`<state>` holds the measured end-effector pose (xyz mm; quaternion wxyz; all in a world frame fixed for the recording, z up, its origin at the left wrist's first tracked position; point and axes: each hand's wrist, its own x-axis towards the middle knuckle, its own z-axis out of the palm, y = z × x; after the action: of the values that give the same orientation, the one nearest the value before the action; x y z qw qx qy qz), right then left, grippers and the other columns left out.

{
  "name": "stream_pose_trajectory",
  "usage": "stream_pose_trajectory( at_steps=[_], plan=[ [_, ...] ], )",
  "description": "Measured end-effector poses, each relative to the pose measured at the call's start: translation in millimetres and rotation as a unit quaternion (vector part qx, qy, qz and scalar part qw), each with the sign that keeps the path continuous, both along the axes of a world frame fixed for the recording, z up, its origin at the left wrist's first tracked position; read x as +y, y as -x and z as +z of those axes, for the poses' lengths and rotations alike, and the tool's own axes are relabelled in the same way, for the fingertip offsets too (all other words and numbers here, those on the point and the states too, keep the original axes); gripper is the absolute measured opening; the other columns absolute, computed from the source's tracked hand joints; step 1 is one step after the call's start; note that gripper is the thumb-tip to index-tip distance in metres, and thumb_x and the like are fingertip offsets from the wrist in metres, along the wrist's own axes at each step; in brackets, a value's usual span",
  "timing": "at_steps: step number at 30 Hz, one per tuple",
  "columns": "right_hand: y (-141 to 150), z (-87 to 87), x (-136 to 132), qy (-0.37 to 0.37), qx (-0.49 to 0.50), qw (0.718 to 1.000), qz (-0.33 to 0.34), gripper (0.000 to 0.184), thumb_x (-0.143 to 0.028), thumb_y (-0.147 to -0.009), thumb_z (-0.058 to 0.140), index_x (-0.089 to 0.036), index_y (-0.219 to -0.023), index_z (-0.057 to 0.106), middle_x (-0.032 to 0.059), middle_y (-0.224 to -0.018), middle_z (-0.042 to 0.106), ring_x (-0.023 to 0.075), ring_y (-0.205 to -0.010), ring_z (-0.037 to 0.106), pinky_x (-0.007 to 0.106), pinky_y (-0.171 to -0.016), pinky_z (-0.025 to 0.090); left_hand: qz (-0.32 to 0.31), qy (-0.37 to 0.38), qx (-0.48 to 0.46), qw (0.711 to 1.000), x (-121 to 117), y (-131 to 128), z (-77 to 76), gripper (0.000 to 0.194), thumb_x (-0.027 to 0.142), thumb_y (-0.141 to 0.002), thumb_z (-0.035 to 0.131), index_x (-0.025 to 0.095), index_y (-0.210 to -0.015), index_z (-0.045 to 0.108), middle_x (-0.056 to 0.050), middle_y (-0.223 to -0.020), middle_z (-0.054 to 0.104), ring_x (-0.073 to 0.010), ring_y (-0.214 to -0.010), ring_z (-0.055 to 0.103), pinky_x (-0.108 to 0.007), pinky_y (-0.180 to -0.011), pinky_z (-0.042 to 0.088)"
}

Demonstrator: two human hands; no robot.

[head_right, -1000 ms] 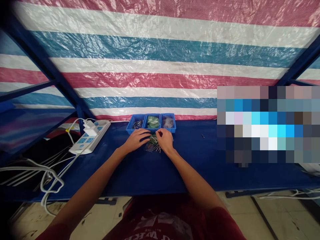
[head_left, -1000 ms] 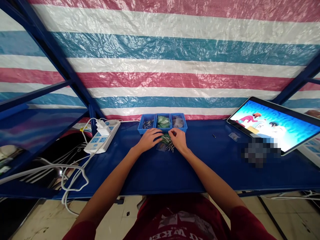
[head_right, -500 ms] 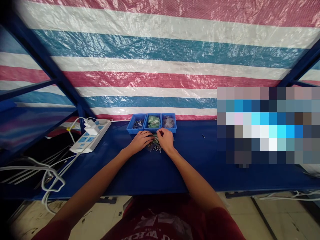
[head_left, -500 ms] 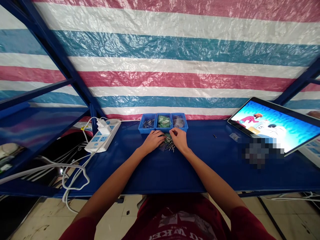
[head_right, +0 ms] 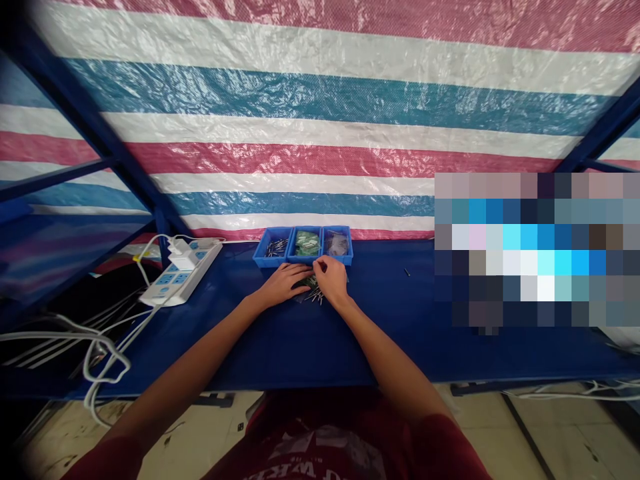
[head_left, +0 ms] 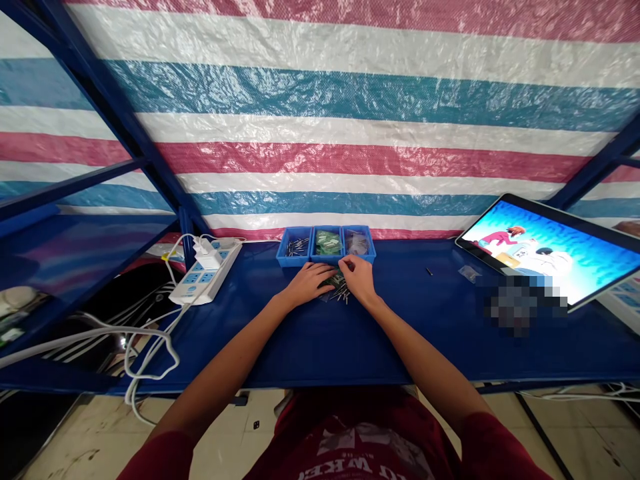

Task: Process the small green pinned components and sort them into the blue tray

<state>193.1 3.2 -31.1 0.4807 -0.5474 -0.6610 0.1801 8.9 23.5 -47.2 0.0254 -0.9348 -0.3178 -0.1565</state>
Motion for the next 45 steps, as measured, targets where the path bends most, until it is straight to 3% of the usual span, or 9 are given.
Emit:
stream_pose_trajectory(
  at_steps=[7, 14, 18, 24, 28, 39, 45],
  plan=[
    [0, -0.3, 0, -0.001, 0.000, 1.000, -0.001, 0.024, -0.032, -0.084, 0.049, -0.019, -0.071, 0.065, 0.0034, -0.071, 0.067, 0.0172, -0.062, 0.058, 0.028, -0.064, 0.045, 0.004, -0.067, -0.018, 0.998, 0, 0, -0.1, 0.038, 0.043, -0.098, 0.043, 0.018, -0.113, 0.067, -0.009, -0.115, 0.069, -0.0232, -0.109, 0.060, -0.037, -0.094, 0.035],
    [0, -0.1, -1, 0.001, 0.001, 1.000, 0.007, 0.025, -0.032, -0.084, 0.049, -0.019, -0.071, 0.065, 0.0034, -0.071, 0.067, 0.0164, -0.060, 0.057, 0.028, -0.062, 0.043, -0.014, -0.126, -0.005, 0.992, 4, 2, 4.3, 0.035, 0.029, -0.101, 0.038, 0.017, -0.097, 0.070, -0.007, -0.100, 0.073, -0.0197, -0.095, 0.065, -0.035, -0.090, 0.036],
    [1, -0.3, 0, -0.004, 0.003, 1.000, 0.006, 0.025, -0.033, -0.084, 0.049, -0.019, -0.071, 0.065, 0.0034, -0.070, 0.067, 0.0163, -0.059, 0.056, 0.027, -0.061, 0.042, -0.023, -0.123, 0.011, 0.992, 4, 4, 6.0, 0.033, 0.026, -0.100, 0.038, 0.017, -0.094, 0.069, -0.007, -0.098, 0.073, -0.0180, -0.091, 0.065, -0.034, -0.088, 0.037],
    [1, -1.2, 0, -0.002, 0.001, 1.000, 0.009, 0.026, -0.034, -0.084, 0.047, -0.019, -0.072, 0.066, 0.0035, -0.071, 0.067, 0.0162, -0.060, 0.056, 0.027, -0.062, 0.043, -0.006, -0.091, 0.025, 0.996, 1, 4, 8.0, 0.030, 0.039, -0.095, 0.050, 0.017, -0.107, 0.066, -0.008, -0.103, 0.070, -0.0197, -0.092, 0.064, -0.035, -0.087, 0.038],
    [1, -1.0, 0, -0.002, -0.003, 1.000, 0.010, 0.028, -0.034, -0.084, 0.046, -0.019, -0.072, 0.066, 0.0038, -0.071, 0.067, 0.0163, -0.060, 0.056, 0.027, -0.062, 0.043, 0.006, -0.084, 0.015, 0.996, 1, 4, 5.7, 0.029, 0.032, -0.097, 0.045, 0.018, -0.109, 0.067, -0.008, -0.104, 0.071, -0.0194, -0.092, 0.065, -0.034, -0.084, 0.040],
    [0, 3.0, -3, -0.005, 0.002, 1.000, -0.003, 0.026, -0.033, -0.086, 0.047, -0.019, -0.074, 0.066, 0.0040, -0.074, 0.067, 0.0170, -0.063, 0.057, 0.029, -0.066, 0.046, 0.055, -0.064, -0.131, 0.988, -4, 3, 9.6, 0.032, 0.028, -0.098, 0.039, 0.017, -0.107, 0.068, -0.009, -0.106, 0.072, -0.0209, -0.096, 0.066, -0.035, -0.086, 0.046],
    [1, 6.2, -4, -0.033, 0.029, 0.998, 0.033, 0.030, -0.036, -0.089, 0.048, -0.016, -0.101, 0.066, 0.0083, -0.092, 0.064, 0.0174, -0.073, 0.059, 0.028, -0.065, 0.048, 0.089, 0.000, -0.294, 0.952, -10, 1, 20.2, 0.034, 0.034, -0.099, 0.038, 0.017, -0.101, 0.067, -0.009, -0.100, 0.067, -0.0196, -0.096, 0.062, -0.033, -0.089, 0.048]
  ],
)
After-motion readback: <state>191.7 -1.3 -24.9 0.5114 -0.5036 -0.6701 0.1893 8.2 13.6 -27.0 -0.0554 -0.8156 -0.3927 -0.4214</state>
